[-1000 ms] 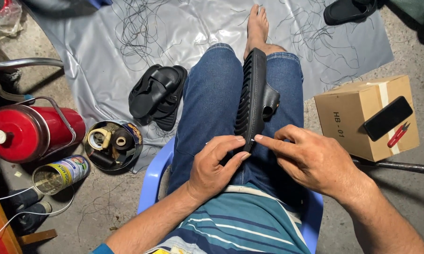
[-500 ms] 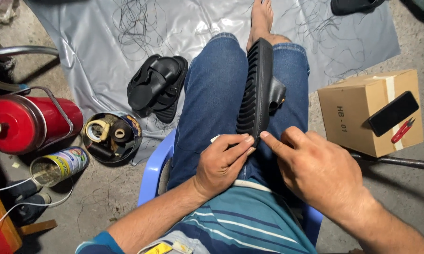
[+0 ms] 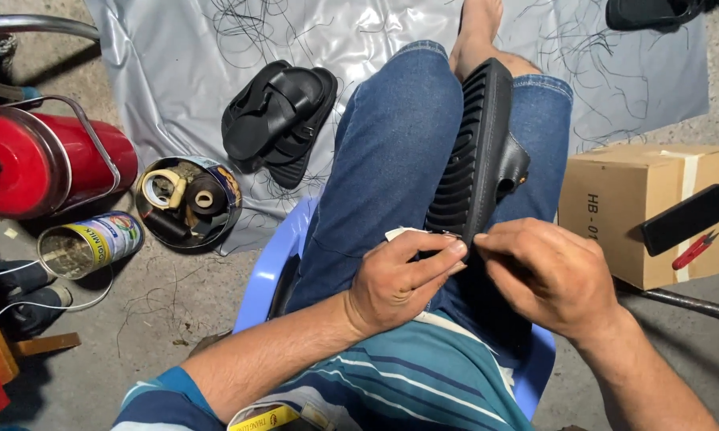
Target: Hand-sewing the sole of a black sandal using a needle and thread while sitting on a chair.
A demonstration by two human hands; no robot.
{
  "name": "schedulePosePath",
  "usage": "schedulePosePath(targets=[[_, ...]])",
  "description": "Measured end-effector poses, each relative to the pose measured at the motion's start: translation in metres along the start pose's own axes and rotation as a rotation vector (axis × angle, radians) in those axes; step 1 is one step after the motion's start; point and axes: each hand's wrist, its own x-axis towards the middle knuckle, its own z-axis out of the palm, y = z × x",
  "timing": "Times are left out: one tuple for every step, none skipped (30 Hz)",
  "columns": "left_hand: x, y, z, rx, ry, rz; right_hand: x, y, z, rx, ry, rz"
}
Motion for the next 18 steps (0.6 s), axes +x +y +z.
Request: schedulePosePath(targets=[[0.002,-0.001,-0.001,0.011,-0.023,0.006,0.006,-0.003,0.0,0.022,0.021,-0.005],[0.006,0.001,-0.006,0.014,-0.019,0.008,0.004,-0.003,-0.001,0.022,0.021,-0.01],[0.007,0.005,-0.009,0.026,-0.05,-0.007,0.001,-0.004,-0.003,-0.003,0.03,-0.015],[0.008,0.009,-0.012,0.037,-0.081,-0.022,-0.002,-0.004,-0.004,-0.027,0.039,-0.02],[0.006,0.005,-0.019,0.037,-0.083,-0.026,-0.003,-0.008,-0.007,-0.024,0.038,-0.018],[0.003,0.001,-0.025,0.137,-0.175,-0.072,-0.004,-0.012,-0.01,-0.048,0.038,0.011],[0.002,-0.002,-0.032,0.234,-0.272,-0.116,-0.005,-0.016,-0.013,-0.073,0.039,0.045],[0.007,0.001,-0.044,0.231,-0.278,-0.118,-0.007,-0.017,-0.014,-0.071,0.038,0.052],[0.013,0.002,-0.055,0.266,-0.425,-0.248,-0.008,-0.018,-0.014,-0.095,0.026,0.064],[0.019,0.005,-0.067,0.3,-0.574,-0.376,-0.009,-0.019,-0.015,-0.119,0.014,0.076],[0.027,0.01,-0.07,0.308,-0.575,-0.37,-0.009,-0.018,-0.013,-0.119,0.023,0.073],[0.034,0.016,-0.072,0.112,-0.566,-0.513,-0.01,-0.018,-0.013,-0.145,0.017,0.073],[0.04,0.021,-0.075,-0.09,-0.563,-0.654,-0.012,-0.019,-0.011,-0.168,0.012,0.081],[0.04,0.023,-0.069,-0.084,-0.572,-0.651,-0.017,-0.017,-0.007,-0.166,0.021,0.087],[0.041,0.023,-0.063,-0.391,-0.512,-0.667,-0.02,-0.014,-0.004,-0.171,-0.009,0.07],[0.042,0.024,-0.056,-0.697,-0.447,-0.676,-0.023,-0.012,-0.002,-0.176,-0.038,0.052],[0.042,0.024,-0.049,-0.694,-0.453,-0.671,-0.025,-0.012,-0.001,-0.18,-0.031,0.054],[0.042,0.024,-0.042,-0.655,-0.42,-0.696,-0.026,-0.011,0.0,-0.195,-0.035,0.051]])
